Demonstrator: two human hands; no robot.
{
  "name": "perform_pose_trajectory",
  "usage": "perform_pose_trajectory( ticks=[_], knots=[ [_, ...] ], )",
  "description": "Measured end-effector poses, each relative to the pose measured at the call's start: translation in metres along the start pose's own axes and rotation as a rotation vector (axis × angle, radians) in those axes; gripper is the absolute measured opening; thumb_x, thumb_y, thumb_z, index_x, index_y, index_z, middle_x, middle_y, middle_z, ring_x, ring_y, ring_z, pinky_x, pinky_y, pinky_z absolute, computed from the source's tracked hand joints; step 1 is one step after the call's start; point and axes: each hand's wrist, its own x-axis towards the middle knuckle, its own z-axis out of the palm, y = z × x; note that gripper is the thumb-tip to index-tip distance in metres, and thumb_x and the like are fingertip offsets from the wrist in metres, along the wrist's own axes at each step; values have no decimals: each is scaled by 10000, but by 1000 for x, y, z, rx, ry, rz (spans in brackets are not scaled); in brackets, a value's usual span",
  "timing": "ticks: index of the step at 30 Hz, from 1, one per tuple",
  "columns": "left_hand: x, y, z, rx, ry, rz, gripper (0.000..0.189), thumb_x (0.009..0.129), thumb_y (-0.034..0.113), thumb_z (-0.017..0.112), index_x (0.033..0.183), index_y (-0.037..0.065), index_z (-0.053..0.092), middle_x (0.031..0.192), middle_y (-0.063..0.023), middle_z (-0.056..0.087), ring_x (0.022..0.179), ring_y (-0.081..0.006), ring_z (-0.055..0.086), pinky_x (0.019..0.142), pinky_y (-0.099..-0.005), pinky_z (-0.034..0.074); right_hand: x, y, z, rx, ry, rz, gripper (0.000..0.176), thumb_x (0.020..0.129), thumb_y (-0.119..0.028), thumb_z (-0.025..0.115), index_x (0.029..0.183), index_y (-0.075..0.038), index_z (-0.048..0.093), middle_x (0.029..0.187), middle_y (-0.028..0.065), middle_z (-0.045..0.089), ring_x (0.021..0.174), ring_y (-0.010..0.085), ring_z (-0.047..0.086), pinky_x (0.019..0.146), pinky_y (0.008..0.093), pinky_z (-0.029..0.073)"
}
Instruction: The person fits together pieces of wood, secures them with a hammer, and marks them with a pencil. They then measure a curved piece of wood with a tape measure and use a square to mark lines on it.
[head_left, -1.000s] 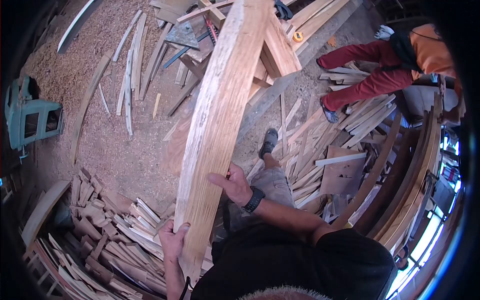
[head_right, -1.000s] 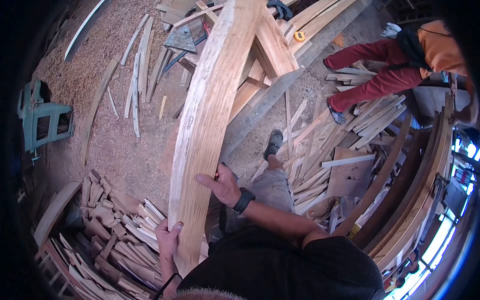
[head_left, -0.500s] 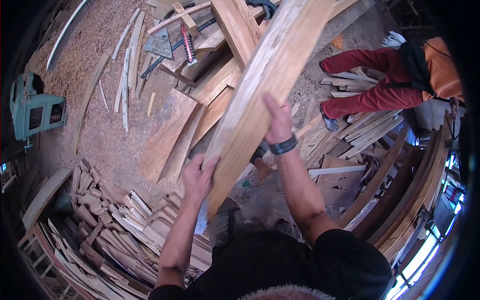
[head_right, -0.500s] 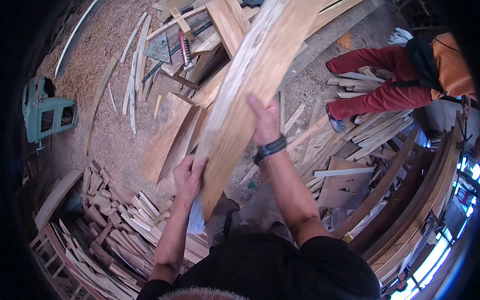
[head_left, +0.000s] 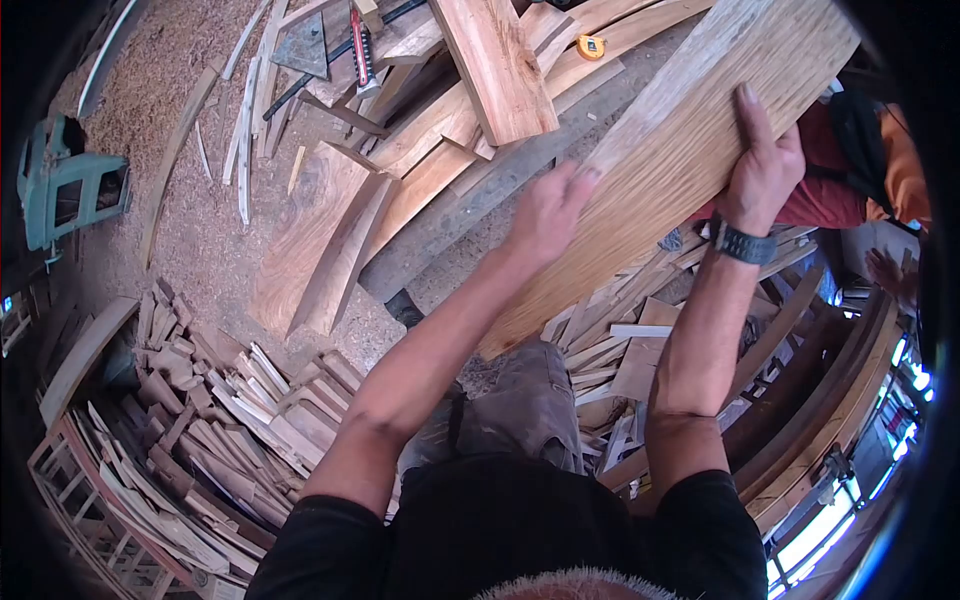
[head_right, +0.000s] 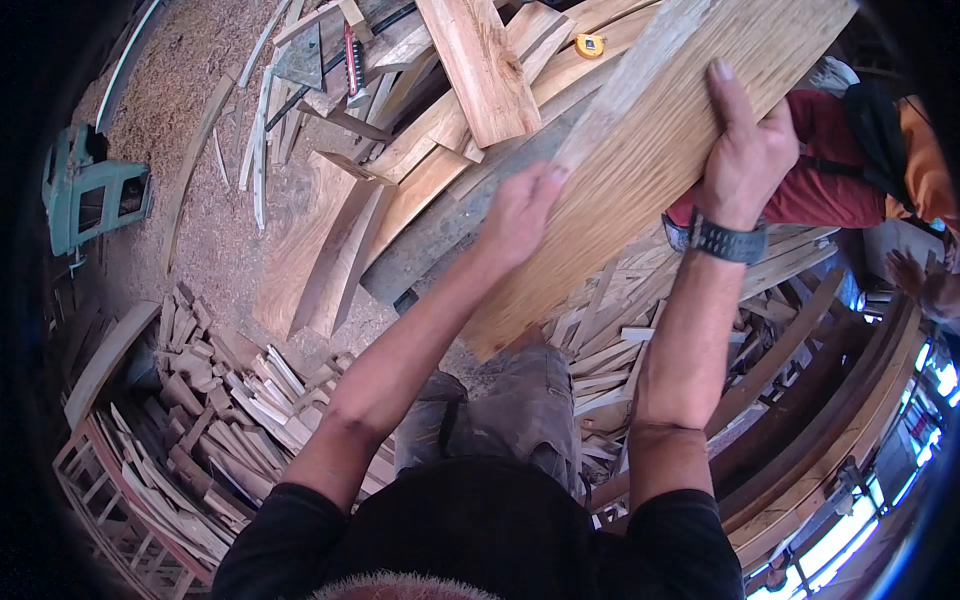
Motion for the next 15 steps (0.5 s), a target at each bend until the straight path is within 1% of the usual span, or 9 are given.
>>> perform_pose_trajectory(
  ticks=[1,2,4,6,7,8,10,13,15],
  knots=[
    [13,-3,15,-36,-7,-15,441,1074,395,500,1014,-21,635,795,-240,648,706,-333,623,710,-456,496,12,2,-2,5,-2,3,380,931,-164,782,1190,84,655,1126,130,737,960,167,709,881,294,557],
    [24,-7,31,-32,-3,-21,441,1074,395,500,1014,-21,635,795,-240,648,706,-333,623,710,-456,496,23,5,-4,-48,3,-38,393,907,-187,807,1159,86,679,1088,120,748,929,149,703,862,287,554],
    [44,-10,63,-248,111,135,487,1090,424,457,995,-21,632,803,-249,643,733,-355,611,737,-477,492,44,12,-10,-168,0,-85,450,859,-242,856,1133,80,705,1047,98,761,895,126,696,838,281,550],
    [55,-13,94,-309,153,158,540,1101,451,410,1001,-28,639,832,-255,651,780,-353,624,771,-486,495,59,15,-23,-262,-38,-97,435,864,-235,853,1135,72,707,1046,93,761,898,126,697,838,277,550],
    [58,-14,107,-294,62,74,558,1103,455,396,1024,-39,644,869,-267,666,827,-373,647,797,-487,502,65,20,-22,-343,-82,-122,421,869,-228,850,1137,64,709,1046,89,762,900,125,699,838,273,549],
    [60,-17,116,-268,-14,-11,578,1105,458,381,1048,-51,650,907,-279,681,873,-392,670,824,-488,508,65,24,-20,-215,-120,-94,387,891,-219,831,1145,48,713,1047,82,761,907,130,702,840,272,548],
    [60,-35,152,-438,18,27,594,1105,460,374,1105,-71,639,988,-294,691,969,-417,679,884,-487,506,73,38,-32,-208,-226,12,393,919,-225,807,1179,49,698,1078,79,755,931,128,698,836,269,547],
    [41,-45,166,-383,-2,-35,594,1107,461,377,1116,-76,631,1052,-290,692,1016,-402,669,918,-485,495,63,49,-43,-354,-320,108,377,944,-244,779,1176,41,691,1059,73,745,917,112,673,822,262,535],
    [32,-55,179,-443,-83,-4,567,1114,458,408,1241,-50,626,1139,-190,689,1092,-251,629,983,-416,482,47,56,-51,-365,-350,70,343,951,-230,765,1159,32,689,1024,66,739,888,102,655,802,263,529]
  ],
)
